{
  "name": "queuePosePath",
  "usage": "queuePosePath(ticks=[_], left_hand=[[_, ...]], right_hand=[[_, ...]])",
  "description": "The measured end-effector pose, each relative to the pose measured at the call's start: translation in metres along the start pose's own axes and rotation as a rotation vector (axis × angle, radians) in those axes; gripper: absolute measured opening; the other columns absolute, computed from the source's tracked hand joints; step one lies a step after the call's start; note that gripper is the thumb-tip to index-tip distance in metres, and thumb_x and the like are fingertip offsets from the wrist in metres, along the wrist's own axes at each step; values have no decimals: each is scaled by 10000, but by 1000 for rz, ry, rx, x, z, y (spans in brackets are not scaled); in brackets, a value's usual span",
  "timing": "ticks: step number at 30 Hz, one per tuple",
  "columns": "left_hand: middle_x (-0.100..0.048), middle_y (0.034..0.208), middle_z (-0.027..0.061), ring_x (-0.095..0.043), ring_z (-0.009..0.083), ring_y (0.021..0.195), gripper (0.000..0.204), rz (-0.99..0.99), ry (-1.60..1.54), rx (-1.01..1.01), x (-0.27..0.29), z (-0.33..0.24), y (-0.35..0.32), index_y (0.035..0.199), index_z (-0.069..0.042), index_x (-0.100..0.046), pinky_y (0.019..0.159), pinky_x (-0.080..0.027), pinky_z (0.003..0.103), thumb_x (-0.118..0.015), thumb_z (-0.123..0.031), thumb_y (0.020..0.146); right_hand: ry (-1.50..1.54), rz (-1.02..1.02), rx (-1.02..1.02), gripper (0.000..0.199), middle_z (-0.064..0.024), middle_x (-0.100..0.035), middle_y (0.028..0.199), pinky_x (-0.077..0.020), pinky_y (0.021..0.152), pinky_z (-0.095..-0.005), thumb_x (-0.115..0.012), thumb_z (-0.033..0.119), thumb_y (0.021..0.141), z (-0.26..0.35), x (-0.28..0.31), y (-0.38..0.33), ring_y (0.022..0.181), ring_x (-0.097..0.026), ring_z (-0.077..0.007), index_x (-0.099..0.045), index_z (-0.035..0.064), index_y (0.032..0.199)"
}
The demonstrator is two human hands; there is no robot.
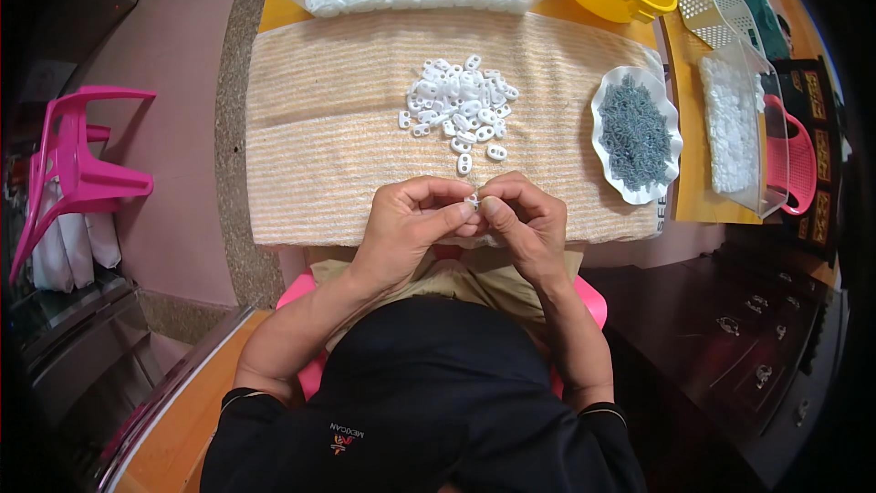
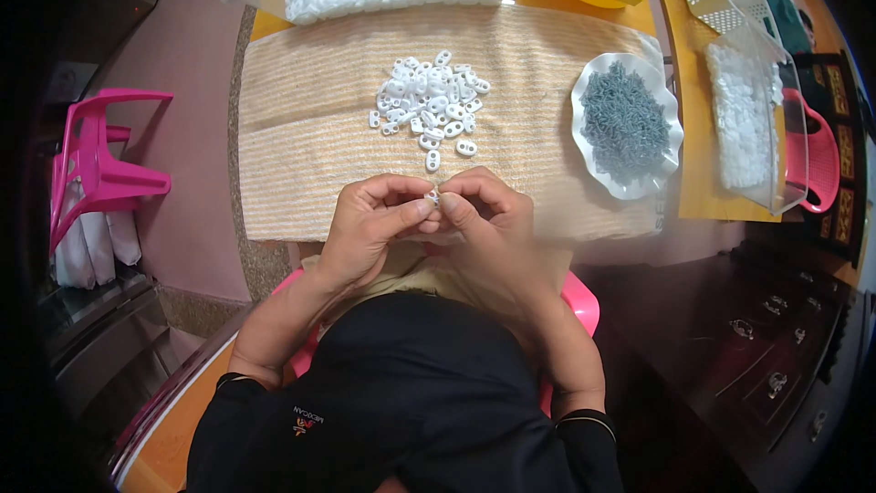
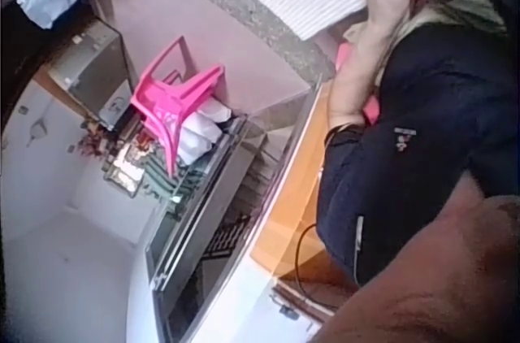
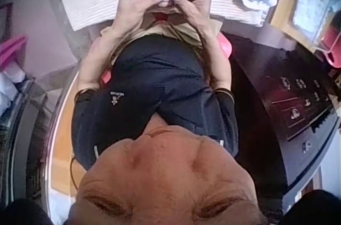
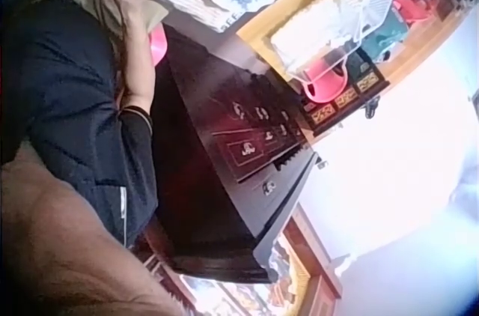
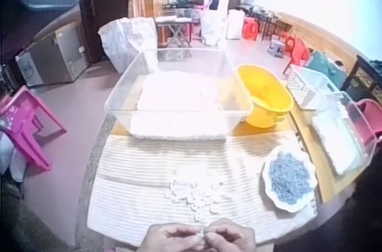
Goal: Manually inserting small components into white plastic clips at a workstation.
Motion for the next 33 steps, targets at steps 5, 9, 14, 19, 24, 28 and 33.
queuePosePath(ticks=[5,9,14,19,24,28,33], left_hand=[[-675,934,117,-667,145,812,180,-8,-9,4,-1,-1,0,1054,47,-622,766,-574,279,-634,-18,886],[-675,930,121,-668,150,809,182,-2,-32,10,-2,-1,-1,1055,47,-619,763,-573,281,-634,-13,885],[-676,924,123,-669,154,807,186,6,-45,0,-1,0,-1,1057,48,-617,760,-574,285,-637,-10,881],[-675,919,123,-669,157,810,187,-1,-17,19,-1,0,-1,1057,49,-615,761,-575,289,-637,-3,879],[-674,917,126,-670,159,814,194,-7,-9,-5,1,1,-1,1058,57,-612,770,-575,290,-640,-3,876],[-673,923,131,-671,161,824,202,-25,19,-12,2,2,-3,1056,64,-612,778,-572,285,-649,0,868],[-676,923,134,-670,156,824,201,-33,77,-67,5,3,-5,1053,71,-616,772,-572,279,-650,6,866]], right_hand=[[-70,-1,23,110,-72,-609,919,-500,708,-228,-610,65,922,0,2,0,790,-600,-105,-638,-38,951],[-93,-8,33,113,-68,-608,915,-493,714,-222,-612,72,922,-2,4,0,793,-591,-100,-639,-34,950],[-71,12,21,102,-67,-611,915,-495,712,-223,-607,55,921,-2,2,0,793,-595,-101,-636,-39,948],[-77,12,13,96,-65,-611,912,-493,706,-222,-602,49,922,-2,2,0,792,-594,-100,-636,-38,946],[-90,16,19,93,-54,-607,910,-472,692,-212,-596,52,927,2,0,-1,773,-576,-87,-633,-33,938],[-185,25,21,98,-45,-607,887,-462,683,-205,-590,59,933,1,0,-1,762,-568,-76,-627,-31,922],[-187,20,-45,106,-47,-609,867,-478,667,-206,-583,62,937,-1,-3,-5,754,-591,-85,-623,-34,918]])
Point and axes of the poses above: each hand's wrist, its own y-axis towards the middle knuckle, its own x-axis out of the back of the hand, z = x × y, the point moved 7 cm from there along y, towards the middle knuckle
